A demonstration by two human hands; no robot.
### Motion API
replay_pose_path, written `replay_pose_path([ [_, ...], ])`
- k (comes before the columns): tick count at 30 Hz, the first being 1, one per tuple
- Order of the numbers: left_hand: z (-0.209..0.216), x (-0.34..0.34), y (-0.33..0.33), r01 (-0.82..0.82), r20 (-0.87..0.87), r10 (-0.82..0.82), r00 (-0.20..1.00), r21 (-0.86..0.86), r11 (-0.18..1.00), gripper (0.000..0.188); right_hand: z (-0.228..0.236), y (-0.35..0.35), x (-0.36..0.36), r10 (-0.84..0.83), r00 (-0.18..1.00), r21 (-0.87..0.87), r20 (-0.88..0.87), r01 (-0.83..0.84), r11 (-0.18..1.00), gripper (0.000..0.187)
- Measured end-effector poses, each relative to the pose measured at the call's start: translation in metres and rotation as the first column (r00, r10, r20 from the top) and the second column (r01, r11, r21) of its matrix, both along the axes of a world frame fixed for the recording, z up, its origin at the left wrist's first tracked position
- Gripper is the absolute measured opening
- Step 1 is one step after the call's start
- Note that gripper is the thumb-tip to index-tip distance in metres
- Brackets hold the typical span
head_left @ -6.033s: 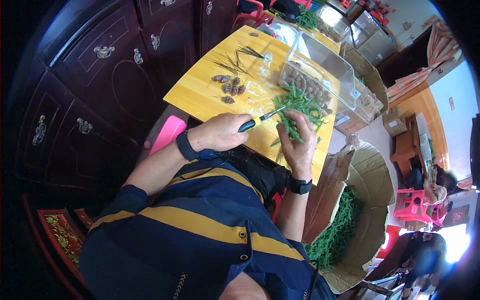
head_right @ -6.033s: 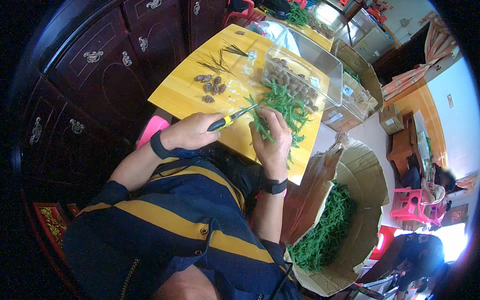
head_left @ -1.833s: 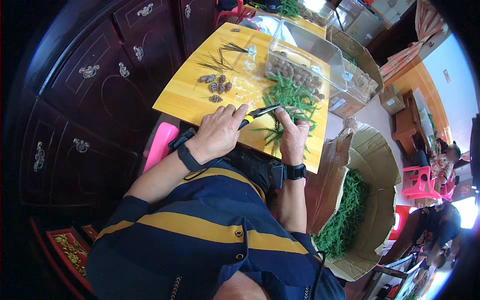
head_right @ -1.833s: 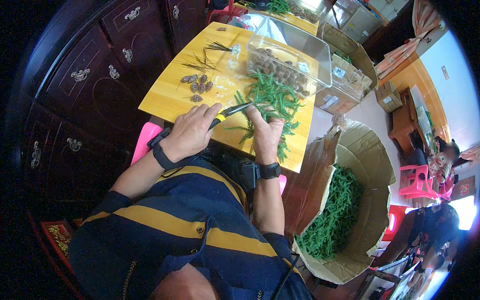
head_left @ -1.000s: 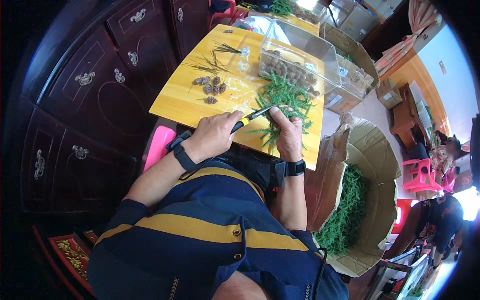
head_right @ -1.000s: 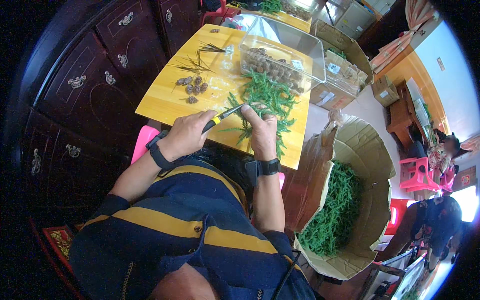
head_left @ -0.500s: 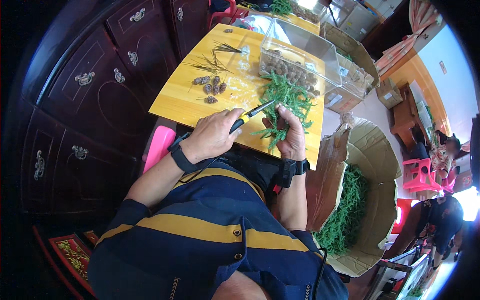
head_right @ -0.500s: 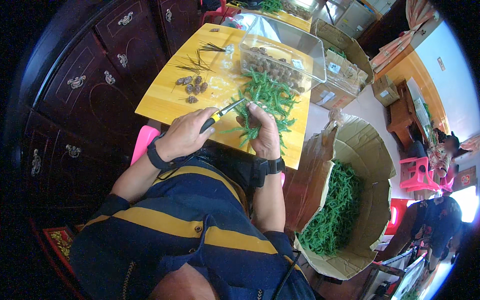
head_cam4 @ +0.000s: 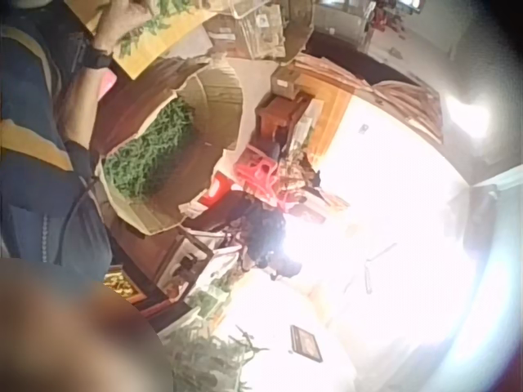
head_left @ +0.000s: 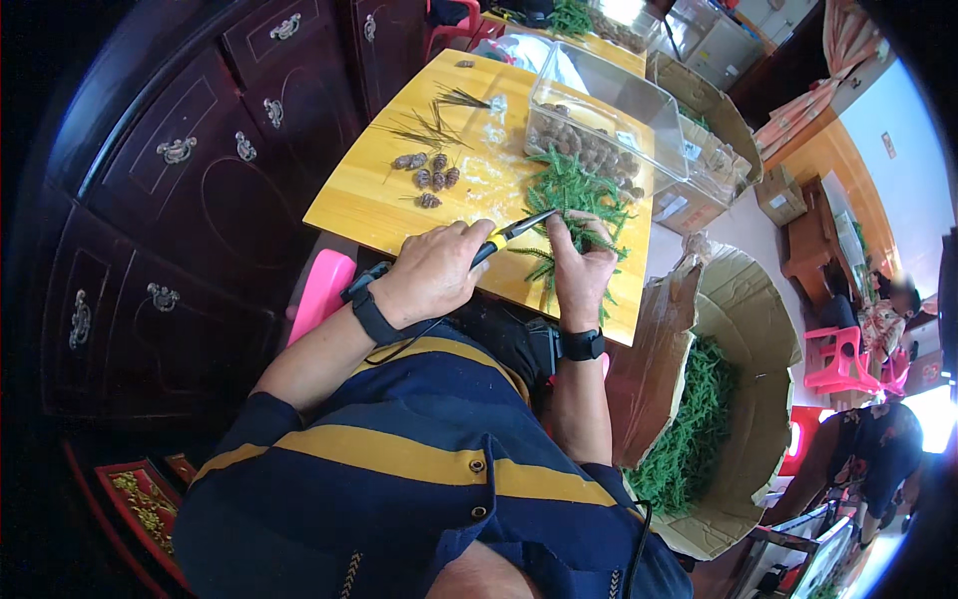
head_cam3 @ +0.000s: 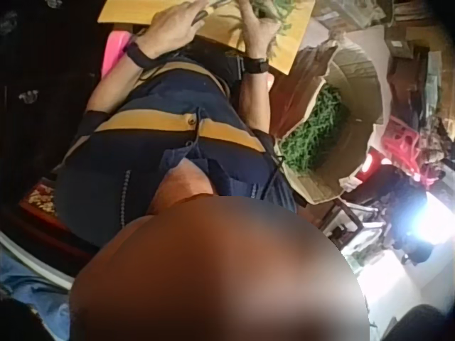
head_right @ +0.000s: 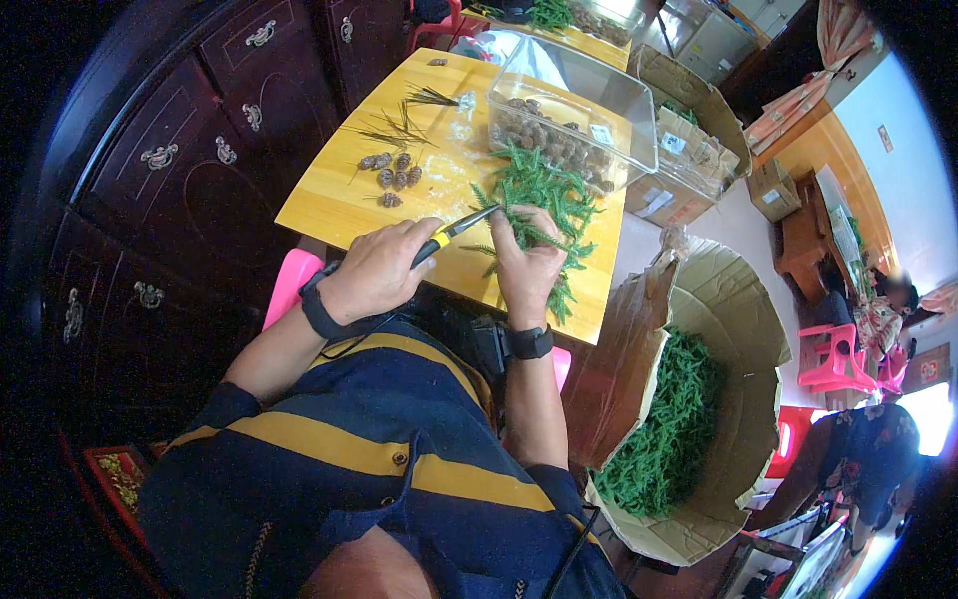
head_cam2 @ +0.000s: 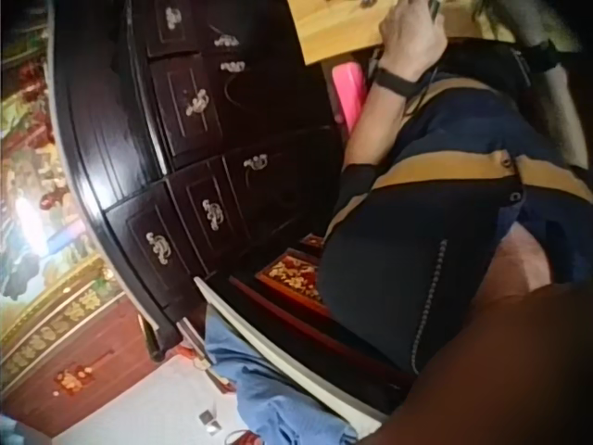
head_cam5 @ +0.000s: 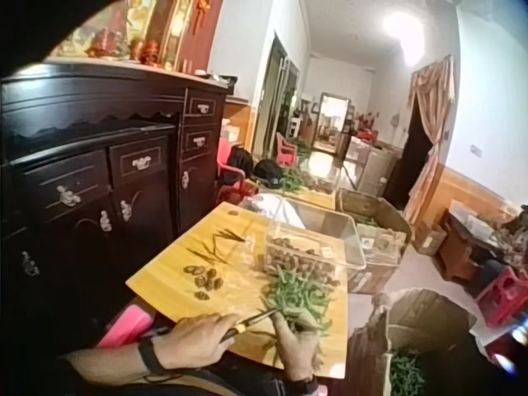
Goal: Trimming green stems and sorting them into a plastic container.
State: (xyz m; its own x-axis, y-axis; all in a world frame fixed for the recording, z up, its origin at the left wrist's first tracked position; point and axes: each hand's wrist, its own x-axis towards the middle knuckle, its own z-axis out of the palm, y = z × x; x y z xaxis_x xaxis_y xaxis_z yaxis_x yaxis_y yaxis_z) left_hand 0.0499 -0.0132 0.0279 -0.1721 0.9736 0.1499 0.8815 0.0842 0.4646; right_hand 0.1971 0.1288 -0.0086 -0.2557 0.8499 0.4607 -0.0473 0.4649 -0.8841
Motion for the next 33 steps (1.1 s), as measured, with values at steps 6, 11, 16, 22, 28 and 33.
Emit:
replay_pose_path([
  [6,-0.0028,0.0019,0.0005,-0.032,-0.063,0.032,0.998,-0.011,0.999,0.044,0.0011,-0.0036,-0.0006,-0.114,0.992,0.32,0.056,0.09,0.943,0.011],
  [11,-0.0046,0.0026,0.0001,-0.038,-0.061,0.036,0.997,-0.033,0.999,0.042,0.004,-0.0069,0.0004,-0.24,0.964,0.514,0.11,0.151,0.844,0.015],
  [16,-0.0041,0.0006,0.0011,-0.01,-0.03,0.009,1.0,-0.046,0.999,0.04,0.0053,-0.0061,-0.0011,-0.309,0.94,0.607,0.146,0.162,0.778,0.017],
  [22,-0.0048,-0.0011,0.0023,0.008,0.006,-0.008,1.0,-0.102,0.995,0.036,0.0068,-0.0059,0.0001,-0.333,0.927,0.637,0.171,0.154,0.755,0.018],
  [28,-0.0057,-0.002,0.003,0.02,0.045,-0.017,0.999,-0.07,0.997,0.031,0.0059,-0.003,0.0012,-0.338,0.93,0.663,0.148,0.16,0.731,0.017],
  [33,-0.0049,-0.0044,0.0015,0.025,0.077,-0.024,0.997,-0.018,1.0,0.029,0.0074,-0.0034,0.0024,-0.336,0.933,0.666,0.131,0.168,0.727,0.017],
])
